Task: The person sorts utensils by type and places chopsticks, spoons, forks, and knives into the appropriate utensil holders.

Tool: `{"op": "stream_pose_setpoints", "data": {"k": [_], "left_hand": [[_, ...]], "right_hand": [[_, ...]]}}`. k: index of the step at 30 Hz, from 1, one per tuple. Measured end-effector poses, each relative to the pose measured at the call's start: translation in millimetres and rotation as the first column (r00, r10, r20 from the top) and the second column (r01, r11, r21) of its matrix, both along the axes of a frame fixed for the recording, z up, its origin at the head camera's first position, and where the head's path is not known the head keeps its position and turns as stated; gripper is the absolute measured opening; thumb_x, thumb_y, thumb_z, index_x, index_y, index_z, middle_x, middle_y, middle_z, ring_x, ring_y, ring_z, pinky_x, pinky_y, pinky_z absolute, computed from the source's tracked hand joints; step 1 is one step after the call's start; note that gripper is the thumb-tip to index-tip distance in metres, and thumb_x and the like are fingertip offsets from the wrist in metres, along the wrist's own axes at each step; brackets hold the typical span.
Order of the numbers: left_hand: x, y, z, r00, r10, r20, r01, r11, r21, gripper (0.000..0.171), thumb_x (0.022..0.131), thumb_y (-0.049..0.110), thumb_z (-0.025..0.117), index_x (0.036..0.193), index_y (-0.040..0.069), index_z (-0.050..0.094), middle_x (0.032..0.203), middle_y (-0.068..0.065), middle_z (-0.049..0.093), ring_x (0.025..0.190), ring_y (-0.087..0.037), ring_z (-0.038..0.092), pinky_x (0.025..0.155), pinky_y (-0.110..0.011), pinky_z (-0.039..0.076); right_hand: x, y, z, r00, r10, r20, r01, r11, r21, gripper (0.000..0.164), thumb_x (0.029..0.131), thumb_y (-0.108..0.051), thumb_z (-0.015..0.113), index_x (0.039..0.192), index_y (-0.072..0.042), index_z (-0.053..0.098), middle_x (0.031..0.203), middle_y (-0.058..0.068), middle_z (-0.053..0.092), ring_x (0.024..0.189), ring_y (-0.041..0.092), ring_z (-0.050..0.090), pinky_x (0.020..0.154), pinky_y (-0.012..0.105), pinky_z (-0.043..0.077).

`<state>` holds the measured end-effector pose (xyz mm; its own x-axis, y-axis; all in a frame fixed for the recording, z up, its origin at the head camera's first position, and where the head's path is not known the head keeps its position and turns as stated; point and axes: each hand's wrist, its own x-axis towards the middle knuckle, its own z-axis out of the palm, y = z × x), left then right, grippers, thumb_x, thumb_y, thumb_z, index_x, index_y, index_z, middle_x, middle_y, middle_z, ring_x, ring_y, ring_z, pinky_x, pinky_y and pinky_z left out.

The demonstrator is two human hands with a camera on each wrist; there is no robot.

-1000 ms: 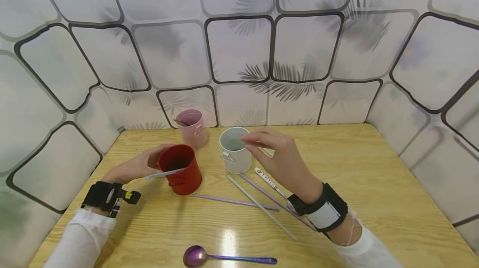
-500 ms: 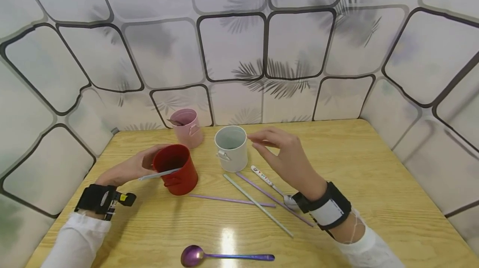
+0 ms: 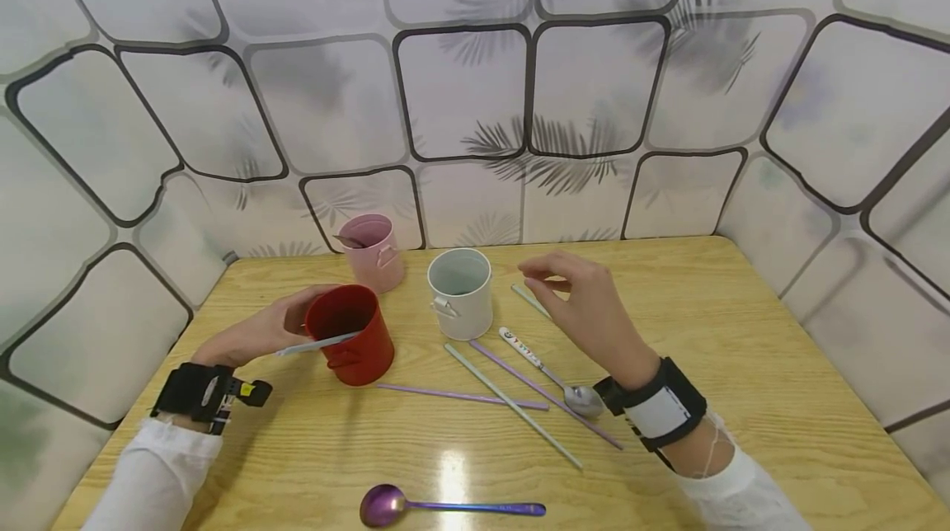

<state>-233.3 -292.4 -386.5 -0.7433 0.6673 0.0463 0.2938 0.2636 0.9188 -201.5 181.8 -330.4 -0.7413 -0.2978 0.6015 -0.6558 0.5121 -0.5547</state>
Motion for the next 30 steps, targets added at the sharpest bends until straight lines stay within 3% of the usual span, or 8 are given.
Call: {"op": "stream_pose_setpoints", "data": {"k": [6, 15, 23, 30], "left_hand": [[0.3, 0.5, 0.1, 1.0, -0.003, 0.008, 0.003, 1.0, 0.003, 0.075, 0.092, 0.003, 0.075, 0.156, 0.003, 0.036, 0.152, -0.022, 0.048, 0.14, -0.039, 0.045, 0.108, -0.029, 0.045], [0.6, 0.3, 0.3, 1.0, 0.0, 0.011, 0.0, 1.0, 0.007, 0.075, 0.092, 0.002, 0.075, 0.156, 0.003, 0.036, 0.152, -0.022, 0.048, 0.14, -0.04, 0.045, 0.107, -0.029, 0.045], [0.4, 0.7, 0.3, 1.0, 0.001, 0.011, -0.001, 1.0, 0.006, 0.076, 0.091, 0.003, 0.075, 0.156, 0.003, 0.037, 0.152, -0.021, 0.049, 0.139, -0.038, 0.047, 0.107, -0.029, 0.046], [0.2, 0.9, -0.4, 1.0, -0.003, 0.02, 0.003, 1.0, 0.015, 0.076, 0.092, 0.003, 0.075, 0.156, 0.002, 0.036, 0.152, -0.023, 0.048, 0.138, -0.041, 0.046, 0.107, -0.031, 0.046]], "right_hand": [[-12.3, 8.3, -11.2, 0.99, -0.069, 0.126, 0.059, 0.995, 0.08, 0.019, 0.094, -0.002, 0.074, 0.113, -0.005, 0.076, 0.107, 0.009, 0.075, 0.096, 0.025, 0.072, 0.077, 0.034, 0.061], [-43.2, 14.5, -28.8, 0.943, -0.117, 0.312, 0.06, 0.981, 0.187, 0.022, 0.098, -0.01, 0.071, 0.117, 0.0, 0.075, 0.109, 0.016, 0.076, 0.098, 0.032, 0.071, 0.085, 0.05, 0.057], [-70.3, 12.8, -43.3, 0.865, -0.151, 0.479, 0.025, 0.965, 0.261, 0.03, 0.099, -0.016, 0.069, 0.122, 0.004, 0.072, 0.114, 0.021, 0.073, 0.098, 0.033, 0.071, 0.085, 0.048, 0.058], [-88.1, 11.4, -55.6, 0.813, -0.163, 0.559, -0.016, 0.953, 0.301, 0.029, 0.096, -0.011, 0.07, 0.117, 0.011, 0.071, 0.11, 0.025, 0.073, 0.094, 0.033, 0.072, 0.081, 0.043, 0.06]]}}
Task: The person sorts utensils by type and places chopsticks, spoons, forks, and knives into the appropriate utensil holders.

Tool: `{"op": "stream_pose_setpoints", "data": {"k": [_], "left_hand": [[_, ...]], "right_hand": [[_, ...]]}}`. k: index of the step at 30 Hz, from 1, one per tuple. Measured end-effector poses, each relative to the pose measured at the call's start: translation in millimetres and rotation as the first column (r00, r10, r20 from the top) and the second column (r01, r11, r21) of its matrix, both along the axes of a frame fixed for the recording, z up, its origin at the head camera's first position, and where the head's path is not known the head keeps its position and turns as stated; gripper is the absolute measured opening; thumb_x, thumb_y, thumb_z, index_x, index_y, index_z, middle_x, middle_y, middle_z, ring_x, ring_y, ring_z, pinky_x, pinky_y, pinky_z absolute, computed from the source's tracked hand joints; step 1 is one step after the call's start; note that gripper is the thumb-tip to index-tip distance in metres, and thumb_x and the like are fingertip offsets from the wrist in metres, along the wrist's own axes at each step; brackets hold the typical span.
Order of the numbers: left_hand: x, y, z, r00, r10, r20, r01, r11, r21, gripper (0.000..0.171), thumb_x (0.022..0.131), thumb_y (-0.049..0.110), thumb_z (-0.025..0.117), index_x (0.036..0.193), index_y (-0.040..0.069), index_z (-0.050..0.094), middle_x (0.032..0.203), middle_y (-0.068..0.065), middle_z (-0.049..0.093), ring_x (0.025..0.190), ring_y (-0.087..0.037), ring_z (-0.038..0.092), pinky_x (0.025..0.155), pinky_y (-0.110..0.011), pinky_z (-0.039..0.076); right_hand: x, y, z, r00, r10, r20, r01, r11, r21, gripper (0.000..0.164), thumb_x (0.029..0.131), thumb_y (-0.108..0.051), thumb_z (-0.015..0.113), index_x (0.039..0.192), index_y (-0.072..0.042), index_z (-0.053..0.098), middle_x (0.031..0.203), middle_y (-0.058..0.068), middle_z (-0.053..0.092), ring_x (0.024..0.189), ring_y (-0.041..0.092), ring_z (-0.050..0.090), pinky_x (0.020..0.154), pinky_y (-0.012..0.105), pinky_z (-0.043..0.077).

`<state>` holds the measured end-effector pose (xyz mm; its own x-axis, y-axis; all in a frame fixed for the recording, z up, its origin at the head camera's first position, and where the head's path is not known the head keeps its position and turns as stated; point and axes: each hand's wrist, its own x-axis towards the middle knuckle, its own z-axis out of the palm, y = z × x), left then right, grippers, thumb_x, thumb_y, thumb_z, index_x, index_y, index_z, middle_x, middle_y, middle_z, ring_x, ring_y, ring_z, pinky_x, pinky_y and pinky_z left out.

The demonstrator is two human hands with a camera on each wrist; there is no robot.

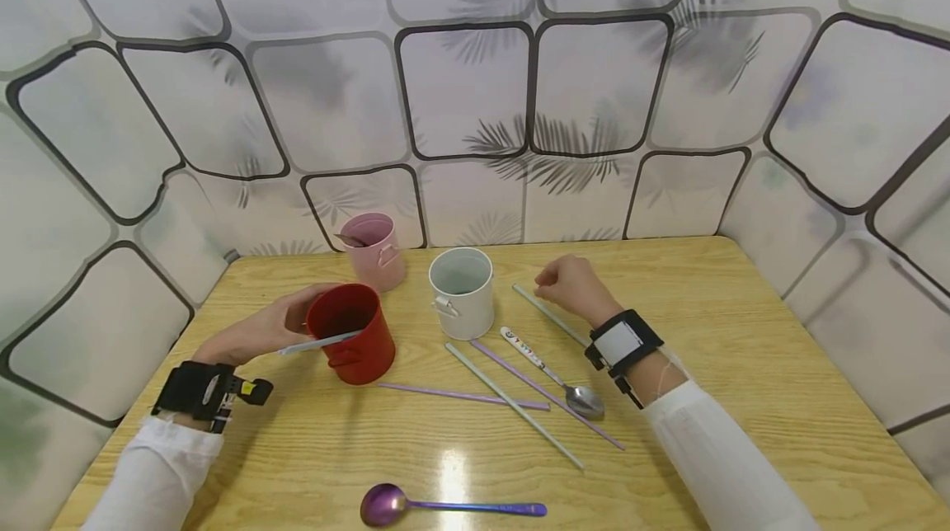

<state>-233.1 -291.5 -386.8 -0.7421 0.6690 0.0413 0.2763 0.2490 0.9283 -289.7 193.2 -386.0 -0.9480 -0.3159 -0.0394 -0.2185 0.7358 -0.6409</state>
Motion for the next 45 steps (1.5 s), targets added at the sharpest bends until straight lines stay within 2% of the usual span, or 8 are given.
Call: {"op": "stream_pose_setpoints", "data": {"k": [5, 12, 22, 28, 36, 45], "left_hand": [[0.1, 0.1, 0.0, 1.0, 0.005, 0.001, -0.005, 1.0, -0.007, 0.076, 0.091, 0.004, 0.076, 0.156, 0.002, 0.036, 0.151, -0.024, 0.048, 0.138, -0.044, 0.045, 0.107, -0.031, 0.047], [-0.4, -0.1, -0.5, 1.0, 0.009, 0.001, -0.009, 1.0, -0.013, 0.077, 0.091, 0.004, 0.076, 0.157, 0.003, 0.036, 0.152, -0.022, 0.048, 0.139, -0.043, 0.045, 0.107, -0.03, 0.046], [-0.4, -1.6, -0.9, 1.0, 0.007, -0.008, -0.007, 1.0, -0.011, 0.076, 0.091, 0.003, 0.075, 0.157, 0.003, 0.036, 0.152, -0.022, 0.049, 0.139, -0.04, 0.046, 0.107, -0.029, 0.046], [-1.1, -0.3, 0.0, 1.0, 0.0, -0.013, -0.001, 1.0, -0.005, 0.075, 0.091, 0.002, 0.075, 0.156, 0.002, 0.037, 0.151, -0.023, 0.049, 0.138, -0.041, 0.046, 0.107, -0.03, 0.046], [-2.1, -0.4, -0.6, 1.0, -0.007, -0.018, 0.007, 1.0, 0.003, 0.075, 0.092, 0.002, 0.075, 0.156, 0.001, 0.037, 0.151, -0.024, 0.049, 0.138, -0.04, 0.047, 0.107, -0.03, 0.046], [-0.5, -0.3, -0.6, 1.0, 0.006, -0.006, -0.006, 1.0, -0.007, 0.075, 0.091, 0.002, 0.075, 0.156, 0.001, 0.036, 0.151, -0.024, 0.049, 0.138, -0.041, 0.047, 0.106, -0.029, 0.047]], "right_hand": [[-8.5, -2.1, -8.8, 1.0, -0.007, 0.011, 0.006, 0.999, 0.054, 0.022, 0.092, -0.007, 0.074, 0.107, 0.01, 0.074, 0.103, 0.023, 0.074, 0.088, 0.032, 0.071, 0.076, 0.041, 0.06], [-10.1, -7.7, -14.8, 1.0, 0.002, -0.007, -0.002, 0.994, 0.108, 0.016, 0.09, -0.005, 0.076, 0.1, 0.007, 0.077, 0.097, 0.02, 0.075, 0.077, 0.024, 0.07, 0.071, 0.039, 0.059], [-23.3, -14.2, -21.1, 1.0, 0.024, -0.018, -0.02, 0.984, 0.178, 0.005, 0.083, -0.002, 0.079, 0.087, 0.002, 0.078, 0.079, 0.01, 0.074, 0.061, 0.016, 0.065, 0.062, 0.032, 0.056], [-26.2, -13.9, -23.7, 1.0, 0.024, -0.018, -0.02, 0.981, 0.192, 0.008, 0.079, 0.0, 0.084, 0.084, 0.0, 0.077, 0.076, 0.007, 0.072, 0.059, 0.015, 0.064, 0.059, 0.03, 0.055], [-21.9, -18.6, -19.9, 0.999, 0.027, -0.029, -0.02, 0.976, 0.218, 0.012, 0.077, 0.001, 0.085, 0.077, -0.001, 0.073, 0.073, 0.006, 0.069, 0.056, 0.014, 0.062, 0.057, 0.029, 0.053], [-18.5, -22.6, -17.7, 0.997, 0.046, -0.069, -0.025, 0.962, 0.27, 0.014, 0.075, 0.006, 0.076, 0.071, -0.005, 0.07, 0.071, 0.005, 0.066, 0.058, 0.017, 0.057, 0.055, 0.029, 0.048]]}}
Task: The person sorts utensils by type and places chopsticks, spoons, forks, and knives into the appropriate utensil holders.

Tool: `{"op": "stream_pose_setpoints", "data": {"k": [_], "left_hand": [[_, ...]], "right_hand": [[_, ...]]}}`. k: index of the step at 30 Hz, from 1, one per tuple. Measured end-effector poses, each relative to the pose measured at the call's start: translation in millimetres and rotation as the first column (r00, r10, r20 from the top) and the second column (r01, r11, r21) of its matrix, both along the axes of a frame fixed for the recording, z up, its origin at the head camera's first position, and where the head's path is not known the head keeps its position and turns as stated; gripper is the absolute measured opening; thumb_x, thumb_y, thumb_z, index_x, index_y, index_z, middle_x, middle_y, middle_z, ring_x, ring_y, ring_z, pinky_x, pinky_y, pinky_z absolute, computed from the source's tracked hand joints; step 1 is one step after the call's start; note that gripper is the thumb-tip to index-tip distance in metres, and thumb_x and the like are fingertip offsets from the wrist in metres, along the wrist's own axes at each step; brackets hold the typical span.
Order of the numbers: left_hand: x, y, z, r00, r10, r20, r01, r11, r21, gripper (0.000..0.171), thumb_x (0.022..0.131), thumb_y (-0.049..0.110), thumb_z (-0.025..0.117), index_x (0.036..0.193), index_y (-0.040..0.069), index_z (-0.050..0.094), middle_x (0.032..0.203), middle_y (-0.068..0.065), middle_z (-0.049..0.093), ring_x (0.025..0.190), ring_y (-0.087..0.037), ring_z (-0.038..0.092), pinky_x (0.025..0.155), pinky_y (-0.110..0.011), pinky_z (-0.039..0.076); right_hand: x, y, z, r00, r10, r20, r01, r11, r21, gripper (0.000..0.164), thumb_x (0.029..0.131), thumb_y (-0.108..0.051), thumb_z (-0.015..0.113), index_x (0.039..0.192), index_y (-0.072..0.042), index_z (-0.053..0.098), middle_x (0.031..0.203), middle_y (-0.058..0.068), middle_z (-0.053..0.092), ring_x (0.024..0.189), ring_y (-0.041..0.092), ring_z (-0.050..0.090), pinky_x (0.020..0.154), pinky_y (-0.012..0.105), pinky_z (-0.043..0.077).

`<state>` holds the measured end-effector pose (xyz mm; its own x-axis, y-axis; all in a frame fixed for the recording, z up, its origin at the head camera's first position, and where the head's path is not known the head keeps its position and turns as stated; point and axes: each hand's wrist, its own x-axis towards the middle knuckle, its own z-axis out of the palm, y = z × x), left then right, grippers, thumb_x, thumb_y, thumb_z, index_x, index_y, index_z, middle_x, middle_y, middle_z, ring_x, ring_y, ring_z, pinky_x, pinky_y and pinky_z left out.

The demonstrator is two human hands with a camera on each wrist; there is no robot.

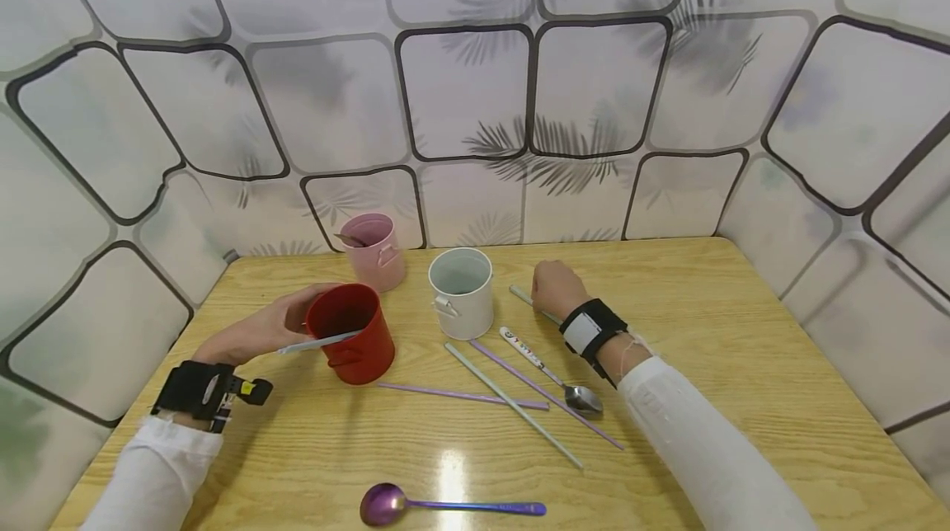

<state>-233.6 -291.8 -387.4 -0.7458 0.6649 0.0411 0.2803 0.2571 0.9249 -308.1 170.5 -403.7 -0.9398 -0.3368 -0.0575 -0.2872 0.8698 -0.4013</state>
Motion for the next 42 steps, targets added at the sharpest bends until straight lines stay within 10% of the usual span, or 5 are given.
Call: {"op": "stream_pose_setpoints", "data": {"k": [15, 31, 37, 42], "left_hand": [[-0.1, 0.7, 2.7, 1.0, -0.014, -0.003, 0.014, 1.0, 0.009, 0.075, 0.091, 0.002, 0.075, 0.156, 0.001, 0.036, 0.151, -0.024, 0.049, 0.137, -0.025, 0.051, 0.106, -0.028, 0.046], [-1.0, -0.4, -0.2, 1.0, -0.018, 0.006, 0.018, 1.0, 0.007, 0.076, 0.092, 0.003, 0.075, 0.156, 0.001, 0.036, 0.152, -0.024, 0.048, 0.137, -0.026, 0.05, 0.107, -0.029, 0.046], [-0.3, -0.4, 1.6, 1.0, -0.012, 0.005, 0.012, 1.0, 0.002, 0.076, 0.091, 0.003, 0.075, 0.156, 0.002, 0.036, 0.152, -0.023, 0.048, 0.138, -0.028, 0.05, 0.106, -0.029, 0.046], [0.2, -0.4, 2.2, 1.0, 0.002, 0.002, -0.002, 1.0, -0.013, 0.076, 0.092, 0.004, 0.076, 0.157, 0.003, 0.036, 0.152, -0.022, 0.049, 0.137, -0.026, 0.05, 0.106, -0.028, 0.046]], "right_hand": [[9.1, 2.5, 35.9, 0.972, -0.018, -0.232, 0.006, 0.999, -0.053, 0.007, 0.084, 0.004, 0.066, 0.089, 0.002, 0.071, 0.085, 0.015, 0.069, 0.073, 0.028, 0.063, 0.068, 0.045, 0.054], [56.0, -27.7, 106.3, 0.829, -0.025, -0.559, -0.128, 0.964, -0.233, 0.005, 0.092, 0.001, 0.069, 0.096, -0.001, 0.071, 0.086, 0.012, 0.066, 0.076, 0.025, 0.063, 0.069, 0.039, 0.053], [76.5, -40.3, 127.6, 0.754, -0.024, -0.657, -0.257, 0.909, -0.328, 0.011, 0.089, 0.003, 0.075, 0.097, -0.001, 0.07, 0.087, 0.009, 0.068, 0.076, 0.02, 0.067, 0.067, 0.034, 0.059], [91.3, -50.0, 145.3, 0.739, -0.044, -0.672, -0.358, 0.82, -0.448, 0.017, 0.085, 0.006, 0.079, 0.098, -0.002, 0.071, 0.089, 0.006, 0.07, 0.08, 0.015, 0.068, 0.067, 0.028, 0.06]]}}
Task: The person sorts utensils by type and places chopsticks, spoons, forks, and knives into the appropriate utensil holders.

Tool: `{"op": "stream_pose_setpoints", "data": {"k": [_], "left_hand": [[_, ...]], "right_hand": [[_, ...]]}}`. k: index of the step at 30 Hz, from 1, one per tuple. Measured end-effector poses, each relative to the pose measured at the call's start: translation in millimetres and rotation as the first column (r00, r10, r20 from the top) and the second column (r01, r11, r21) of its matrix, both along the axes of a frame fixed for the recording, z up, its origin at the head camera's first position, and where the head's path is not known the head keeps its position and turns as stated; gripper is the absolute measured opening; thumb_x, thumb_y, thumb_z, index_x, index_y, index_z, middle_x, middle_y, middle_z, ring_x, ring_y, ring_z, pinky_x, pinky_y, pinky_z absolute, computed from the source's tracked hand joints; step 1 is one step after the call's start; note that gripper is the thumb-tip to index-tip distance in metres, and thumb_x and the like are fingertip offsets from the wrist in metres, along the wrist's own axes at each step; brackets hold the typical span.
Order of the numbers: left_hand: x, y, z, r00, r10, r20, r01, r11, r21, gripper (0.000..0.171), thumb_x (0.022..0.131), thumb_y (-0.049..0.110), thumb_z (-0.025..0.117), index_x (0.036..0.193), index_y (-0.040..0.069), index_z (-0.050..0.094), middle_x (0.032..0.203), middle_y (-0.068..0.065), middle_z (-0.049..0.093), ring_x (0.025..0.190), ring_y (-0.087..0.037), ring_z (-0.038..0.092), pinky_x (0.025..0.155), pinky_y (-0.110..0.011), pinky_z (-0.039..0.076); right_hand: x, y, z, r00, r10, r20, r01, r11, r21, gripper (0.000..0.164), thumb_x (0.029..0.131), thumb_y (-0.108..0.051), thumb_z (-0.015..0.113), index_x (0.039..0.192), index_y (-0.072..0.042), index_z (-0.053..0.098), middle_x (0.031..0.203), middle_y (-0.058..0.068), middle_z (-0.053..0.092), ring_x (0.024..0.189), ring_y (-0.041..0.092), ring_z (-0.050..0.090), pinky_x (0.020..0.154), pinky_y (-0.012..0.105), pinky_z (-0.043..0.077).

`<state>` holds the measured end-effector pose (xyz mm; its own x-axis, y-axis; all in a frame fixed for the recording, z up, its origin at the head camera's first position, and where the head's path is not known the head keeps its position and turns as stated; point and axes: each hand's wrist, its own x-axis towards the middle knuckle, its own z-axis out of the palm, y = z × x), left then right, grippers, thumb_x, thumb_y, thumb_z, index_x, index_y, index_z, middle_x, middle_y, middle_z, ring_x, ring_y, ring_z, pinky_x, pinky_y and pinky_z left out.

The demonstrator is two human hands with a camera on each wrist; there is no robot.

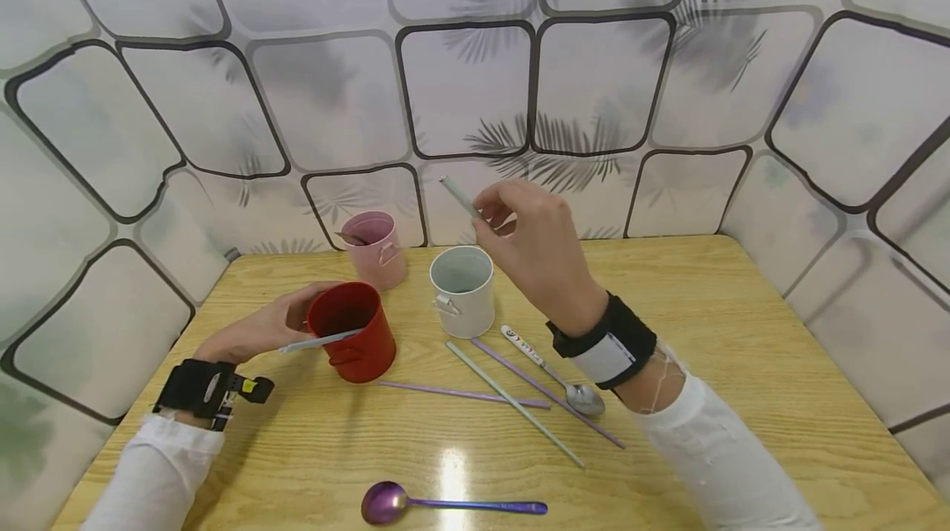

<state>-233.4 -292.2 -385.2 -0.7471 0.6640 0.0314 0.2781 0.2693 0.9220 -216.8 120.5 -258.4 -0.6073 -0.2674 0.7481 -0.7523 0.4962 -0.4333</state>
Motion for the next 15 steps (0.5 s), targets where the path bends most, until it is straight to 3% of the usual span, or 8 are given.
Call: {"op": "stream_pose_setpoints", "data": {"k": [8, 15], "left_hand": [[-1.5, -0.5, -1.7, 1.0, -0.014, 0.006, 0.014, 1.0, 0.018, 0.076, 0.092, 0.003, 0.074, 0.157, 0.001, 0.034, 0.152, -0.025, 0.047, 0.136, -0.023, 0.051, 0.102, -0.03, 0.05], [-1.2, -0.6, -1.6, 1.0, -0.016, 0.012, 0.016, 1.0, 0.024, 0.076, 0.092, 0.004, 0.075, 0.157, 0.002, 0.035, 0.152, -0.024, 0.047, 0.135, -0.02, 0.051, 0.101, -0.031, 0.051]], "right_hand": [[10.7, -7.2, 10.8, 0.998, 0.055, -0.006, -0.056, 0.995, -0.085, 0.018, 0.083, 0.006, 0.081, 0.098, -0.002, 0.073, 0.088, 0.004, 0.072, 0.077, 0.011, 0.069, 0.066, 0.02, 0.058], [15.4, -13.0, 9.8, 0.992, 0.126, -0.018, -0.127, 0.98, -0.156, 0.019, 0.082, 0.007, 0.081, 0.097, -0.001, 0.072, 0.089, 0.006, 0.072, 0.08, 0.012, 0.069, 0.068, 0.023, 0.059]]}}
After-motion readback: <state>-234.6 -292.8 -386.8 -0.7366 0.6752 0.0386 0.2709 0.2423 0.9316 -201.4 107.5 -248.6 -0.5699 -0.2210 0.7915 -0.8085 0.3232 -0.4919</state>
